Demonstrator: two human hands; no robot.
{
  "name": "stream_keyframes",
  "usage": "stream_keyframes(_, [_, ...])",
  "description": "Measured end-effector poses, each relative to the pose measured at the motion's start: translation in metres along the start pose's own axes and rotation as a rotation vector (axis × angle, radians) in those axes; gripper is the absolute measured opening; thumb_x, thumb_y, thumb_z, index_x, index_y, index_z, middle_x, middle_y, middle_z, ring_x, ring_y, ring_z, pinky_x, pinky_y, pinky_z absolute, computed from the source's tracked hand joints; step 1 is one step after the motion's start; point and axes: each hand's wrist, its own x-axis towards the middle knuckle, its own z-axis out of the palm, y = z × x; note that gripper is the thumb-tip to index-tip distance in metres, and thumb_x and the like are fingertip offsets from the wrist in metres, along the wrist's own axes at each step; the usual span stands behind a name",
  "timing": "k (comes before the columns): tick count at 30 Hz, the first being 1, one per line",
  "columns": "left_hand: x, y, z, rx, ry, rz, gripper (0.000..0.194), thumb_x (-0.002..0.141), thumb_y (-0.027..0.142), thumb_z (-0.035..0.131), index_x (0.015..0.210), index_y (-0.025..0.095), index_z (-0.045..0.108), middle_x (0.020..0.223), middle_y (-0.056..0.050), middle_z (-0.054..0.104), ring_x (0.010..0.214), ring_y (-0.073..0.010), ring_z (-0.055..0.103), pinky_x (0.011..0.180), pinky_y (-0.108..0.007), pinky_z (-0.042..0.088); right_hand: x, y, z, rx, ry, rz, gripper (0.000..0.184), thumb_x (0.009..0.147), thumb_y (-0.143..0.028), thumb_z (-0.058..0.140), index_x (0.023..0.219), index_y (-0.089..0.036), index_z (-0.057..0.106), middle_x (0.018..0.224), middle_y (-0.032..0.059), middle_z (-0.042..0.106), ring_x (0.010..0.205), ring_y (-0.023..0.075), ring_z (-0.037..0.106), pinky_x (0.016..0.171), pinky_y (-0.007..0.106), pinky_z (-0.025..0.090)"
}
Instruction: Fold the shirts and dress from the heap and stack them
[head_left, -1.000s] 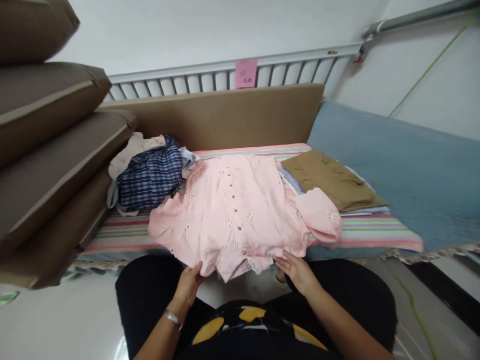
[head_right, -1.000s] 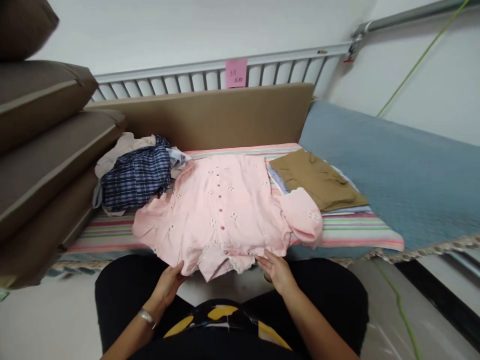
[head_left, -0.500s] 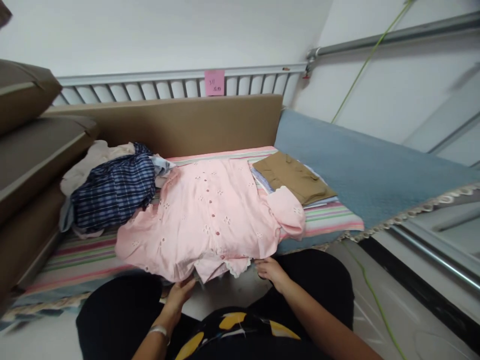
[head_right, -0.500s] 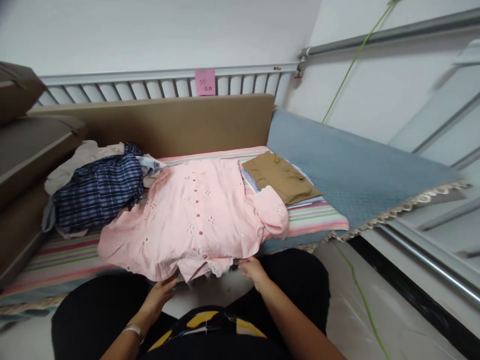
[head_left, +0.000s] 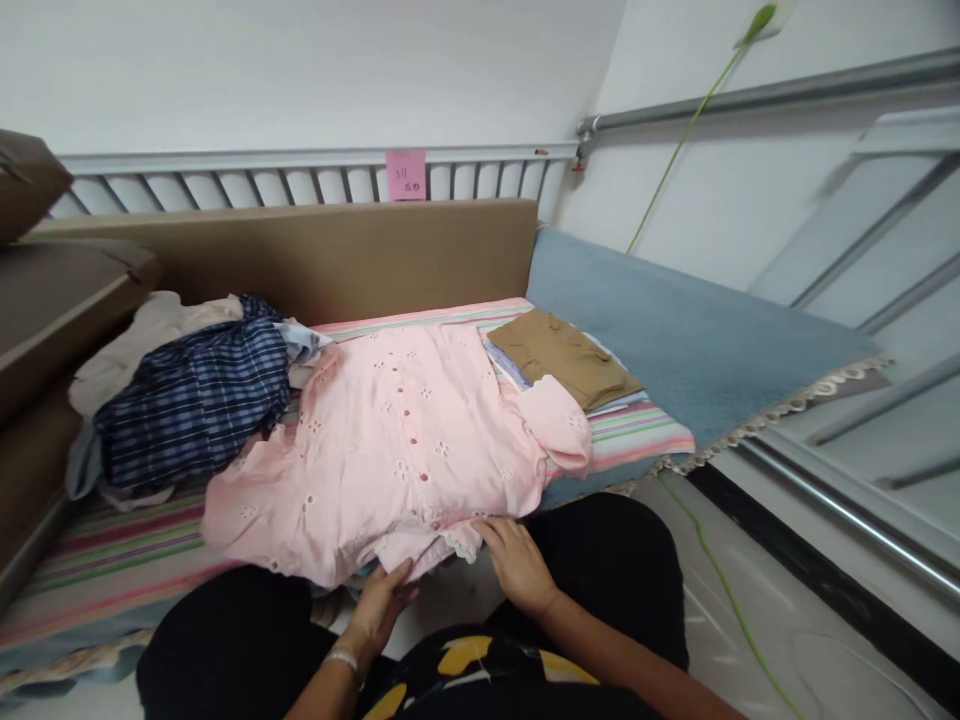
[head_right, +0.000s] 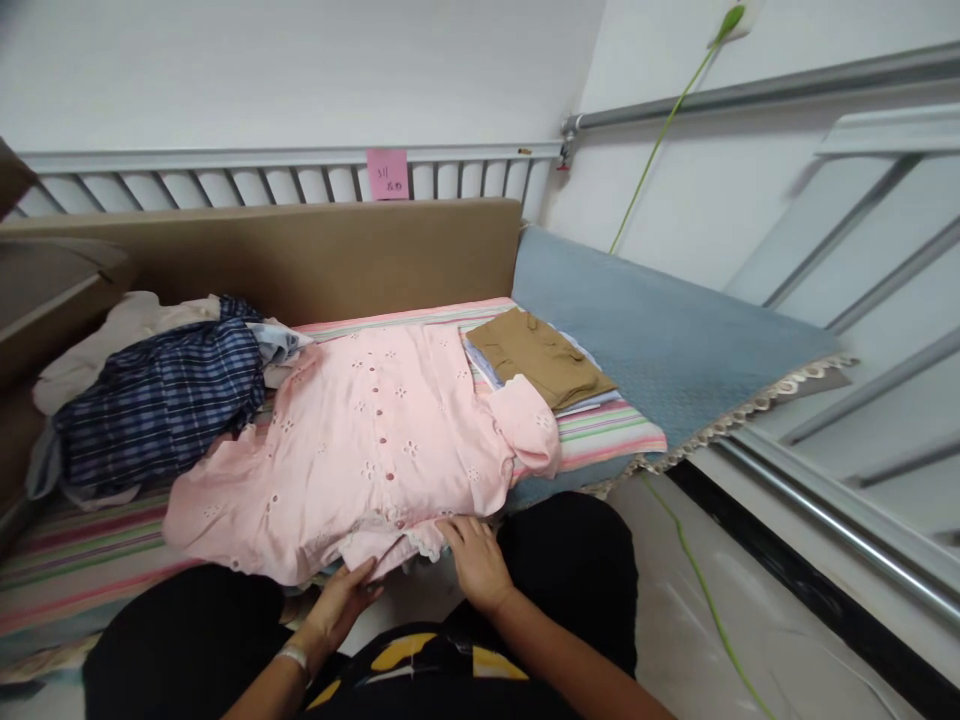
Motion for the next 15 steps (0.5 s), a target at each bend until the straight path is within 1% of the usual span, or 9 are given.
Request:
stream_keyframes(3, [-0.004, 0.000, -0.001, -0.087, -0.019, 0.008, 0.048, 0.058, 0.031, 0.079, 0.100, 0.020, 0.061, 0.105, -0.007, 0.066, 0.093, -0.0207, 0.062, 0.079, -0.032, 0.048, 0.009, 0.000, 0.001, -0.028, -0.004, -0.022, 0.041, 0.081, -0.009, 0.044, 0.117, -0.025, 0.056, 0.108, 0.0068, 0.061, 0.098, 0.0233, 0.053, 0.084, 0.036, 0.040])
stream_keyframes(6, [-0.011, 0.002, -0.004, -0.096, -0.058, 0.004, 0.045, 0.058, 0.029, 0.080, 0.098, 0.019, 0.062, 0.103, -0.007, 0.067, 0.089, -0.0192, 0.062, 0.076, -0.031, 0.049, 0.015, 0.000, -0.004, 0.009, -0.018, 0.010, 0.031, 0.080, -0.010, 0.046, 0.102, -0.023, 0.062, 0.094, 0.0060, 0.062, 0.090, 0.0221, 0.053, 0.081, 0.035, 0.041])
stream_keyframes(9, [-0.016, 0.005, -0.006, -0.081, -0.050, -0.003, 0.044, 0.055, 0.030, 0.081, 0.094, 0.017, 0.064, 0.095, -0.006, 0.069, 0.081, -0.0173, 0.063, 0.076, -0.031, 0.049, 0.018, 0.001, -0.011, 0.151, 0.018, 0.052, 0.025, 0.079, -0.009, 0.045, 0.090, -0.022, 0.064, 0.092, 0.0058, 0.061, 0.091, 0.0212, 0.053, 0.081, 0.033, 0.042])
stream_keyframes(12, [-0.017, 0.007, -0.006, -0.053, -0.025, -0.010, 0.044, 0.053, 0.032, 0.082, 0.090, 0.017, 0.065, 0.088, -0.005, 0.069, 0.074, -0.0153, 0.062, 0.074, -0.029, 0.048, 0.021, 0.005, -0.015, 0.356, 0.050, 0.097, 0.024, 0.079, -0.013, 0.044, 0.089, -0.022, 0.063, 0.095, 0.0052, 0.064, 0.094, 0.0206, 0.056, 0.083, 0.033, 0.043])
stream_keyframes(15, [-0.017, 0.009, -0.004, -0.023, -0.014, -0.009, 0.044, 0.051, 0.033, 0.083, 0.087, 0.017, 0.065, 0.082, -0.004, 0.069, 0.071, -0.0147, 0.061, 0.071, -0.028, 0.047, 0.030, 0.008, -0.015, 0.478, 0.004, 0.166, 0.021, 0.084, -0.022, 0.043, 0.090, -0.021, 0.063, 0.092, 0.0049, 0.067, 0.088, 0.0197, 0.061, 0.078, 0.030, 0.045])
